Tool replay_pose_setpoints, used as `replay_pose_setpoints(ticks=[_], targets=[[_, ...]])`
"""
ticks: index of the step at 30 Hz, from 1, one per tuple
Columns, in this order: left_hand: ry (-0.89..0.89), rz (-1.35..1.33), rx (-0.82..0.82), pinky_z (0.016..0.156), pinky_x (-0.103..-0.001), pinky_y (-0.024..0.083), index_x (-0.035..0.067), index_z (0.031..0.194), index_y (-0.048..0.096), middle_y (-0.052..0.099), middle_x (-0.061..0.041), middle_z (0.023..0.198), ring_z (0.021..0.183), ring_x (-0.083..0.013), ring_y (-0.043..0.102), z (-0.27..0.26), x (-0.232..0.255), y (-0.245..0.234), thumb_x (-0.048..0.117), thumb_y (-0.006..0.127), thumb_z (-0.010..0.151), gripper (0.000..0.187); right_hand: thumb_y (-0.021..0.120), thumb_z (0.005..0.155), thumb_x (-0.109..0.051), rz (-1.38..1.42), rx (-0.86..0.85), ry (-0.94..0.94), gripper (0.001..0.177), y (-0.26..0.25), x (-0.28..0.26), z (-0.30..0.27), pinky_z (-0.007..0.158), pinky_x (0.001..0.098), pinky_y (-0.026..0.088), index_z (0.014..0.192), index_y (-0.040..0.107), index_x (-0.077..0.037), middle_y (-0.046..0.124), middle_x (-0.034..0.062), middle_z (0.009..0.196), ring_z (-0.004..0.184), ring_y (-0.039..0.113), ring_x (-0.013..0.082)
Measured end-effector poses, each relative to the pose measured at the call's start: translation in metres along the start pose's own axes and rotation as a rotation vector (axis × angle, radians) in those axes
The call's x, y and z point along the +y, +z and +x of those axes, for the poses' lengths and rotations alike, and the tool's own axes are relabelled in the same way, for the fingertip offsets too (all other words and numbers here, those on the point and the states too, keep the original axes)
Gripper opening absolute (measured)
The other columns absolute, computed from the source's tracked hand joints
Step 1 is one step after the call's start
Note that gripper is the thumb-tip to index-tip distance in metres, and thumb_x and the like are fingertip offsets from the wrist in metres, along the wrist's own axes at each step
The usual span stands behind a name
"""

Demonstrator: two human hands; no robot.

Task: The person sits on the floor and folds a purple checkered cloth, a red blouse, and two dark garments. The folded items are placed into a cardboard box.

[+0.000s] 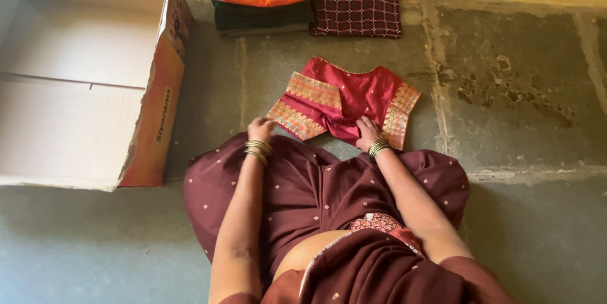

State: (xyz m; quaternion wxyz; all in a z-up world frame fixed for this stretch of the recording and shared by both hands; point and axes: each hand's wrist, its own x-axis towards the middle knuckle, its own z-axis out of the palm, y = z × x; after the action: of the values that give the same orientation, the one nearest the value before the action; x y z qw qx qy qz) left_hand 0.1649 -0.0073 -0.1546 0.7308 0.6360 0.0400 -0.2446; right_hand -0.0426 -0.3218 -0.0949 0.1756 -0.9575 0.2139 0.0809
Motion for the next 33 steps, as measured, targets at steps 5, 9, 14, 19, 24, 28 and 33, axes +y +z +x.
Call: replay_pose_setpoints(ticks=[5, 9, 14, 19, 24, 28, 33], targets=[[-0.2, -0.042, -0.066, 0.054, -0.034, 0.051, -0.003, 0.111, 0.068, 0.064, -0.01, 0.086, 0.064, -0.0185, 0.057, 0.004, 0.001, -0.015, -0.002, 0.069, 0.09, 0.022, 0.076, 0.071, -0.009, 0.218, 0.109, -0.053, 0.079, 0.005, -0.011, -0.002, 0.122, 0.0435, 0.036, 0.147, 0.051, -0.012, 0.044, 0.0182, 0.157, 0.146, 0.04, 0.0382], [-0.315, -0.211, -0.324, 0.062, -0.034, 0.061, 0.006, 0.128, 0.065, 0.065, -0.004, 0.087, 0.069, -0.0135, 0.064, 0.009, -0.008, -0.009, 0.002, 0.067, 0.088, 0.04, 0.071, 0.075, -0.008, 0.414, 0.177, -0.211, 0.076, 0.01, -0.016, -0.005, 0.121, 0.042, 0.039, 0.148, 0.052, -0.014, 0.052, 0.0181, 0.151, 0.144, 0.047, 0.0363], [-0.397, -0.303, -0.457, 0.06, -0.039, 0.061, 0.005, 0.133, 0.06, 0.068, -0.01, 0.089, 0.069, -0.0242, 0.068, 0.014, -0.01, -0.007, 0.004, 0.066, 0.091, 0.043, 0.077, 0.07, -0.003, 0.314, 0.089, -0.238, 0.058, 0.018, -0.021, -0.007, 0.116, 0.0401, 0.036, 0.127, 0.069, -0.014, 0.033, 0.0265, 0.158, 0.143, 0.037, 0.0399], [-0.397, -0.007, -0.296, 0.056, -0.043, 0.061, 0.018, 0.149, 0.049, 0.067, -0.012, 0.092, 0.068, -0.0258, 0.068, 0.016, -0.014, 0.008, 0.002, 0.064, 0.087, 0.065, 0.075, 0.077, -0.01, 0.209, 0.163, -0.19, 0.05, 0.022, -0.019, -0.006, 0.12, 0.0421, 0.037, 0.127, 0.066, -0.01, 0.044, 0.0229, 0.157, 0.145, 0.042, 0.0384], [-0.168, 0.439, 0.008, 0.066, -0.049, 0.063, 0.026, 0.16, 0.019, 0.069, -0.019, 0.114, 0.082, -0.038, 0.074, 0.019, -0.016, 0.012, 0.01, 0.076, 0.08, 0.1, 0.073, 0.08, -0.013, 0.233, 0.209, -0.162, 0.037, 0.021, -0.016, -0.004, 0.114, 0.0398, 0.044, 0.117, 0.073, -0.011, 0.061, 0.0223, 0.14, 0.132, 0.057, 0.0353], [0.013, 0.8, 0.04, 0.095, -0.046, 0.054, 0.021, 0.152, 0.035, 0.068, -0.025, 0.122, 0.111, -0.0406, 0.067, 0.022, -0.015, 0.016, 0.024, 0.087, 0.075, 0.093, 0.072, 0.08, -0.014, 0.211, 0.154, -0.202, 0.023, 0.02, -0.017, -0.009, 0.103, 0.0384, 0.052, 0.102, 0.078, -0.01, 0.069, 0.0188, 0.126, 0.115, 0.067, 0.0338], [0.039, 0.772, 0.015, 0.096, -0.047, 0.052, 0.015, 0.132, 0.055, 0.069, -0.023, 0.12, 0.112, -0.0412, 0.065, 0.021, -0.015, 0.014, 0.024, 0.085, 0.078, 0.062, 0.072, 0.081, -0.013, 0.247, 0.066, -0.296, 0.016, 0.018, -0.016, -0.013, 0.093, 0.0386, 0.057, 0.096, 0.077, -0.011, 0.071, 0.0132, 0.101, 0.1, 0.071, 0.0311]])
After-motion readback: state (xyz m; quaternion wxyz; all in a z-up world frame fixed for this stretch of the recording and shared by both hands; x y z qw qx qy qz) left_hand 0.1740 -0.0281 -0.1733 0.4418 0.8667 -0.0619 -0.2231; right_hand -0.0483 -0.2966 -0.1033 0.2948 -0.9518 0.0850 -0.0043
